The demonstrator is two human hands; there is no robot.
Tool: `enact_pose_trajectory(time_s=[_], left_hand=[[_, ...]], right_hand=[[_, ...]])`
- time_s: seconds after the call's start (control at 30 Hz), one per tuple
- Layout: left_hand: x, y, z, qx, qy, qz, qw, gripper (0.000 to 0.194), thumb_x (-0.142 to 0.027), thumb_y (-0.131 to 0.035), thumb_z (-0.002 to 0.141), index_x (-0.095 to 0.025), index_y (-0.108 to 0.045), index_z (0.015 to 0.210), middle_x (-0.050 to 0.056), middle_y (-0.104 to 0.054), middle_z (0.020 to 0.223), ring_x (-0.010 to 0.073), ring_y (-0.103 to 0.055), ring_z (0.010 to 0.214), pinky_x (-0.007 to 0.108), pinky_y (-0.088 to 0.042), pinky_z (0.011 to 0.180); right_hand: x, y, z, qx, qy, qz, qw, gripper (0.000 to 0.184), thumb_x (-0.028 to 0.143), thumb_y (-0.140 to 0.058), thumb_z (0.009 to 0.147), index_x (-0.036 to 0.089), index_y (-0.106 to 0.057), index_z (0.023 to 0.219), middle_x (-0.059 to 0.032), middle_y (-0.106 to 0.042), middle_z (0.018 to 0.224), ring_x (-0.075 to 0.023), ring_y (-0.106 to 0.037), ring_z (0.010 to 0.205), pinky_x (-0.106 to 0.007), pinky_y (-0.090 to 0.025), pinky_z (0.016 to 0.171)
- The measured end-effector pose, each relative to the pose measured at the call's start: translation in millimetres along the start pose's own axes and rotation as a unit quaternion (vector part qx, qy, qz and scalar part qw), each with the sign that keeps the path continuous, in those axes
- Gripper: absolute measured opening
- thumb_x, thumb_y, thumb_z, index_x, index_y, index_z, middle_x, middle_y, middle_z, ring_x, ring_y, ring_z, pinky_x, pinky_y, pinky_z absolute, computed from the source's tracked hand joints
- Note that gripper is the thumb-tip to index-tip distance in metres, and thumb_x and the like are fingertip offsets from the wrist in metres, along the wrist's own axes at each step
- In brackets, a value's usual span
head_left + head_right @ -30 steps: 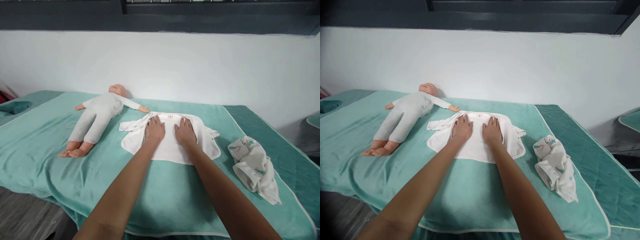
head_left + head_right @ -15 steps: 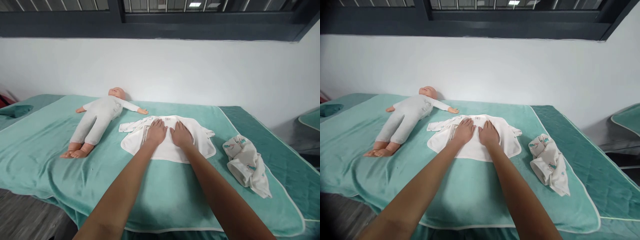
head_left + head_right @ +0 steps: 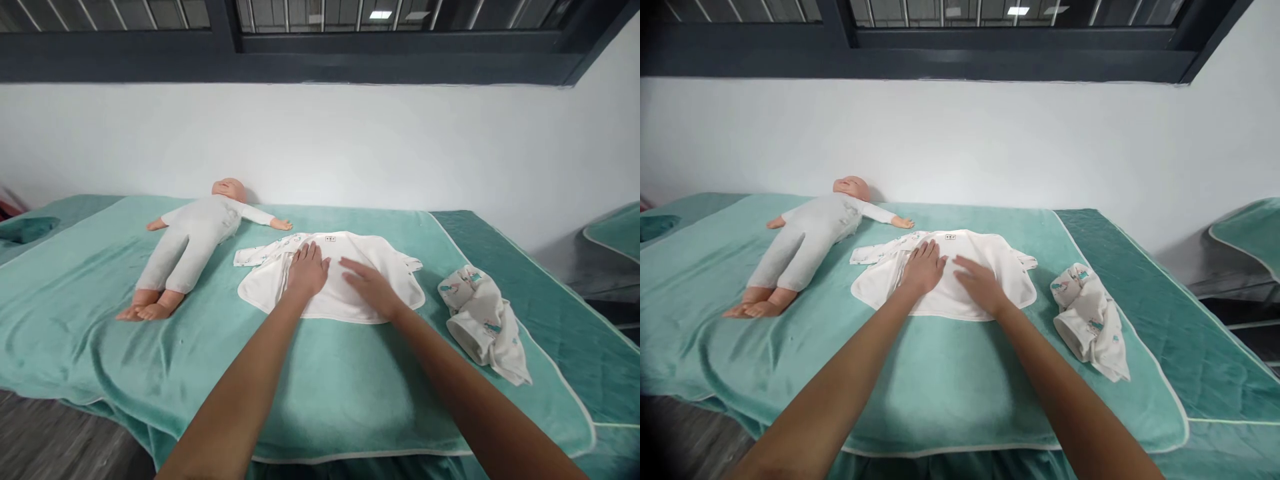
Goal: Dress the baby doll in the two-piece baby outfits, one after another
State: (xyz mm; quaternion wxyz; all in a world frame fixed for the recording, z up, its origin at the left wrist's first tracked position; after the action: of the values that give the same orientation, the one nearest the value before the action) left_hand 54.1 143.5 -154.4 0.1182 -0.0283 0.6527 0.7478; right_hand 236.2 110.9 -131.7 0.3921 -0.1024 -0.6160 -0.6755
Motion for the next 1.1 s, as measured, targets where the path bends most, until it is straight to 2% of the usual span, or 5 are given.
enact_pose_trajectory(time_s=[0.13,0.3,0.43,0.73,1.1], left_hand=[[0,0.9,1,-0.001,0.007,-0.005,1.0,0.065,-0.044,-0.019,0.104,-0.008,-0.038,0.155,0.009,-0.029,0.167,0.0272,-0.026,0.155,0.045,-0.02,0.128],[1,0.7,3,-0.003,0.008,-0.008,1.0,0.063,-0.043,-0.021,0.104,-0.01,-0.039,0.155,0.009,-0.03,0.166,0.0269,-0.027,0.155,0.046,-0.022,0.127],[1,-0.3,3,-0.002,0.003,-0.007,1.0,0.064,-0.044,-0.02,0.104,-0.011,-0.038,0.156,0.01,-0.029,0.167,0.0269,-0.025,0.156,0.047,-0.022,0.127],[2,-0.8,4,-0.005,0.007,-0.007,1.0,0.063,-0.044,-0.022,0.104,-0.013,-0.04,0.155,0.009,-0.03,0.167,0.0259,-0.026,0.155,0.047,-0.023,0.127],[2,0.0,4,0.006,0.004,0.0,1.0,0.066,-0.045,-0.019,0.104,-0.011,-0.038,0.156,0.007,-0.027,0.168,0.0258,-0.024,0.156,0.046,-0.019,0.128]], right_hand=[[-39,63,1,-0.197,-0.106,-0.107,0.969,0.052,0.014,-0.04,0.089,0.011,-0.058,0.138,-0.0186,-0.059,0.142,-0.0297,-0.055,0.132,-0.045,-0.043,0.111],[-88,101,7,-0.075,-0.257,-0.239,0.933,0.037,0.02,-0.054,0.083,0.011,-0.069,0.115,-0.0252,-0.066,0.12,-0.0393,-0.064,0.108,-0.051,-0.05,0.089],[-106,112,13,-0.101,-0.251,-0.209,0.94,0.019,0.028,-0.059,0.08,0.017,-0.07,0.091,-0.0119,-0.071,0.091,-0.0272,-0.065,0.086,-0.037,-0.05,0.079],[-117,110,-1,-0.398,-0.164,-0.191,0.882,0.04,0.0,-0.041,0.065,0.015,-0.065,0.094,-0.0158,-0.057,0.118,-0.0284,-0.053,0.119,-0.044,-0.038,0.104],[-120,82,3,-0.24,-0.193,-0.242,0.92,0.026,0.017,-0.048,0.082,0.016,-0.073,0.091,-0.0156,-0.069,0.102,-0.03,-0.057,0.097,-0.042,-0.042,0.085]])
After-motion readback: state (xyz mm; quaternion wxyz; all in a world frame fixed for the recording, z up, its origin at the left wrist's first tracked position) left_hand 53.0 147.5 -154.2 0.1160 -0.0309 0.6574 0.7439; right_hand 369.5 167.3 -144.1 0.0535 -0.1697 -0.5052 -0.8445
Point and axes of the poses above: each hand's wrist, its own z-axis towards the middle knuckle, its own y-axis out of the back of the hand, x = y × z, the point moved 2 cm from there along z, towards the middle knuckle
